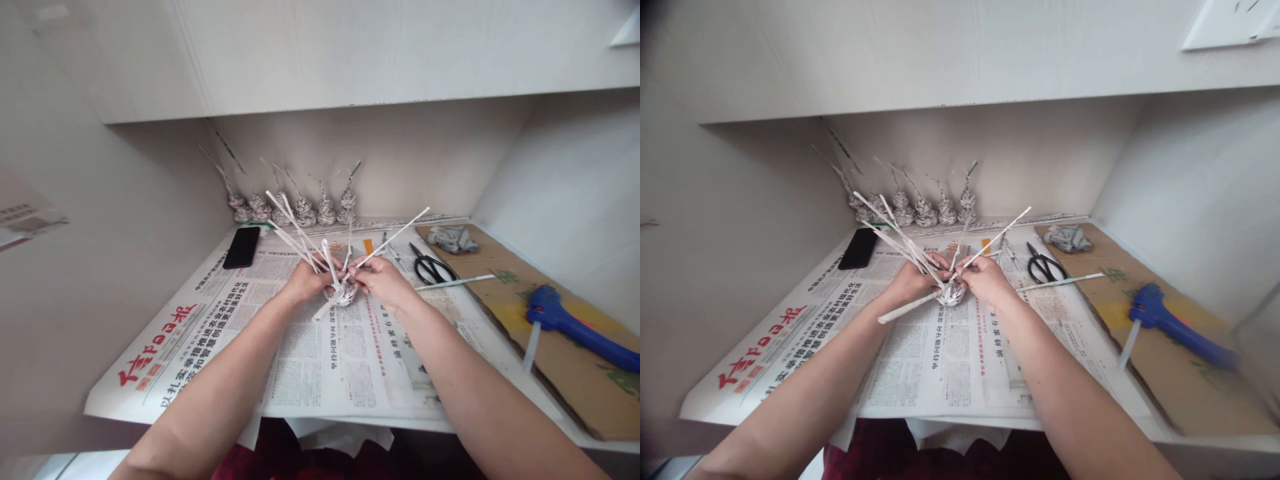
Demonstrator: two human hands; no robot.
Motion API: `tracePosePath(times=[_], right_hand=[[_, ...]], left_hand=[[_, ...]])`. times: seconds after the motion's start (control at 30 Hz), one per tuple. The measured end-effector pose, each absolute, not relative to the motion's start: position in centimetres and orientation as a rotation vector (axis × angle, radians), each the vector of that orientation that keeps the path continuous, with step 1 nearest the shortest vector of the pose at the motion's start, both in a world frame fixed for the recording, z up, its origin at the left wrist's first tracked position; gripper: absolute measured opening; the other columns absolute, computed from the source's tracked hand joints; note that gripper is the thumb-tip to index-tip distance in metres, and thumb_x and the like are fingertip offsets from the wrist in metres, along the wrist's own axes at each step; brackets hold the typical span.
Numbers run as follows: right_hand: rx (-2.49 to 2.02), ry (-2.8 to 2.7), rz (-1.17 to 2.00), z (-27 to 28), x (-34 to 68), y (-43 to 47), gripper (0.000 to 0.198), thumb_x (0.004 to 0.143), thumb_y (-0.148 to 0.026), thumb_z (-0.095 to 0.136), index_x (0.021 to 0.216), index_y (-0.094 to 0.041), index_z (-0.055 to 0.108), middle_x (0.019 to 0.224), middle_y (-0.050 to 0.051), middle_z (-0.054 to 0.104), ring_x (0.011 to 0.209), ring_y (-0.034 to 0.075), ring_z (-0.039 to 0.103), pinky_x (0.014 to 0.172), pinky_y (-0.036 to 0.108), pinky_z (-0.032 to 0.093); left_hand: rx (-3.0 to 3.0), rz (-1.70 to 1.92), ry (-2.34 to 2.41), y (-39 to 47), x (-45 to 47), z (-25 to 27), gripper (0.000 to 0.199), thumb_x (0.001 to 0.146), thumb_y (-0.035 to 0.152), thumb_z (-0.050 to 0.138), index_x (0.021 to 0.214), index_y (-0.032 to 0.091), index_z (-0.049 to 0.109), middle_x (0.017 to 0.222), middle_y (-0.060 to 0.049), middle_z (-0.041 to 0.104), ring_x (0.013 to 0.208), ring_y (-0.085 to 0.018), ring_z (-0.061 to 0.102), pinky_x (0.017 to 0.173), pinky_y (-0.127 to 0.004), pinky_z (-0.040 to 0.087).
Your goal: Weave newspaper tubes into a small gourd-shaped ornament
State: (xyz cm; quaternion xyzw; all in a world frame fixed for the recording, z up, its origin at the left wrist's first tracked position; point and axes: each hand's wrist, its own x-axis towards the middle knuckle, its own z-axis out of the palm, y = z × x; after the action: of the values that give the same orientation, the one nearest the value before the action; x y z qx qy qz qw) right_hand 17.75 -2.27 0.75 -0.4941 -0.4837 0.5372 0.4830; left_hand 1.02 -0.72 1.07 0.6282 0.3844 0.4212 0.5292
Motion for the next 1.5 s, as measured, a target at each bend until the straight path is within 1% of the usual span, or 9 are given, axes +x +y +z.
tracePosePath(times=[0.2,0.3,0.4,0.57,0.7,0.83,1.03,1.23,1.5], right_hand=[[-1.229,-1.248,1.306,1.2,18.1,-2.4,0.014,0.068,-0.017,0.070,0.078,-0.017,0.061,0.062,0.000,0.065,0.054,0.012,0.059,0.044,0.020,0.036],[-1.196,-1.346,1.116,1.0,18.1,-2.3,0.009,0.070,-0.019,0.069,0.075,-0.018,0.061,0.064,-0.001,0.064,0.058,0.012,0.060,0.056,0.024,0.045],[-1.137,-1.467,0.880,0.5,17.9,-2.2,0.008,0.072,-0.023,0.067,0.078,-0.019,0.063,0.071,0.000,0.065,0.065,0.013,0.060,0.066,0.027,0.048],[-1.155,-1.484,0.845,-0.1,17.5,-2.1,0.009,0.074,-0.026,0.064,0.079,-0.020,0.060,0.070,0.000,0.064,0.064,0.015,0.061,0.063,0.027,0.048],[-1.217,-1.461,0.808,-0.5,17.4,-2.0,0.011,0.074,-0.027,0.065,0.078,-0.021,0.057,0.067,-0.001,0.064,0.061,0.014,0.061,0.060,0.027,0.048],[-1.258,-1.341,0.936,-0.5,17.3,-2.0,0.014,0.071,-0.024,0.069,0.075,-0.021,0.056,0.064,-0.002,0.064,0.053,0.013,0.060,0.054,0.025,0.048],[-1.257,-1.028,1.244,0.8,17.0,-2.3,0.023,0.067,-0.013,0.073,0.068,-0.019,0.051,0.052,-0.001,0.061,0.046,0.012,0.059,0.036,0.019,0.040],[-1.275,-0.912,1.342,1.4,17.0,-2.5,0.022,0.067,-0.004,0.070,0.065,-0.018,0.052,0.052,0.000,0.063,0.046,0.011,0.061,0.039,0.018,0.049],[-1.237,-0.831,1.419,1.3,17.5,-2.2,0.017,0.063,-0.005,0.071,0.065,-0.017,0.059,0.052,0.000,0.064,0.046,0.011,0.061,0.041,0.018,0.051]], left_hand=[[1.489,1.031,0.952,-0.6,1.0,1.2,0.037,0.060,0.040,0.080,0.079,0.012,0.066,0.071,-0.004,0.067,0.062,-0.014,0.061,0.059,-0.025,0.050],[1.517,1.023,0.963,-0.6,1.0,1.4,0.036,0.061,0.040,0.080,0.079,0.011,0.066,0.071,-0.004,0.067,0.061,-0.014,0.061,0.059,-0.026,0.051],[1.547,0.996,0.955,-0.6,0.9,1.4,0.036,0.060,0.039,0.080,0.078,0.011,0.067,0.069,-0.004,0.067,0.060,-0.014,0.061,0.058,-0.025,0.051],[1.528,0.985,0.927,-0.6,0.8,1.0,0.035,0.063,0.040,0.078,0.082,0.012,0.067,0.071,-0.003,0.066,0.058,-0.012,0.060,0.053,-0.023,0.049],[1.569,0.990,0.947,-0.6,0.8,1.2,0.032,0.064,0.039,0.077,0.079,0.012,0.068,0.069,-0.003,0.067,0.058,-0.013,0.060,0.056,-0.024,0.050],[1.540,0.970,0.931,-0.6,0.9,1.5,0.034,0.062,0.039,0.079,0.079,0.011,0.068,0.068,-0.004,0.067,0.058,-0.013,0.060,0.055,-0.024,0.050],[1.489,1.061,0.937,-0.6,1.2,0.9,0.034,0.060,0.038,0.081,0.079,0.013,0.066,0.069,-0.002,0.067,0.061,-0.013,0.060,0.058,-0.024,0.051],[1.480,1.030,0.889,-0.4,1.0,0.4,0.035,0.061,0.039,0.080,0.081,0.012,0.068,0.069,-0.003,0.067,0.061,-0.013,0.061,0.059,-0.024,0.051],[1.515,1.000,0.897,-0.5,1.1,0.8,0.035,0.059,0.041,0.082,0.075,0.011,0.072,0.069,-0.006,0.070,0.060,-0.014,0.062,0.056,-0.025,0.051]])
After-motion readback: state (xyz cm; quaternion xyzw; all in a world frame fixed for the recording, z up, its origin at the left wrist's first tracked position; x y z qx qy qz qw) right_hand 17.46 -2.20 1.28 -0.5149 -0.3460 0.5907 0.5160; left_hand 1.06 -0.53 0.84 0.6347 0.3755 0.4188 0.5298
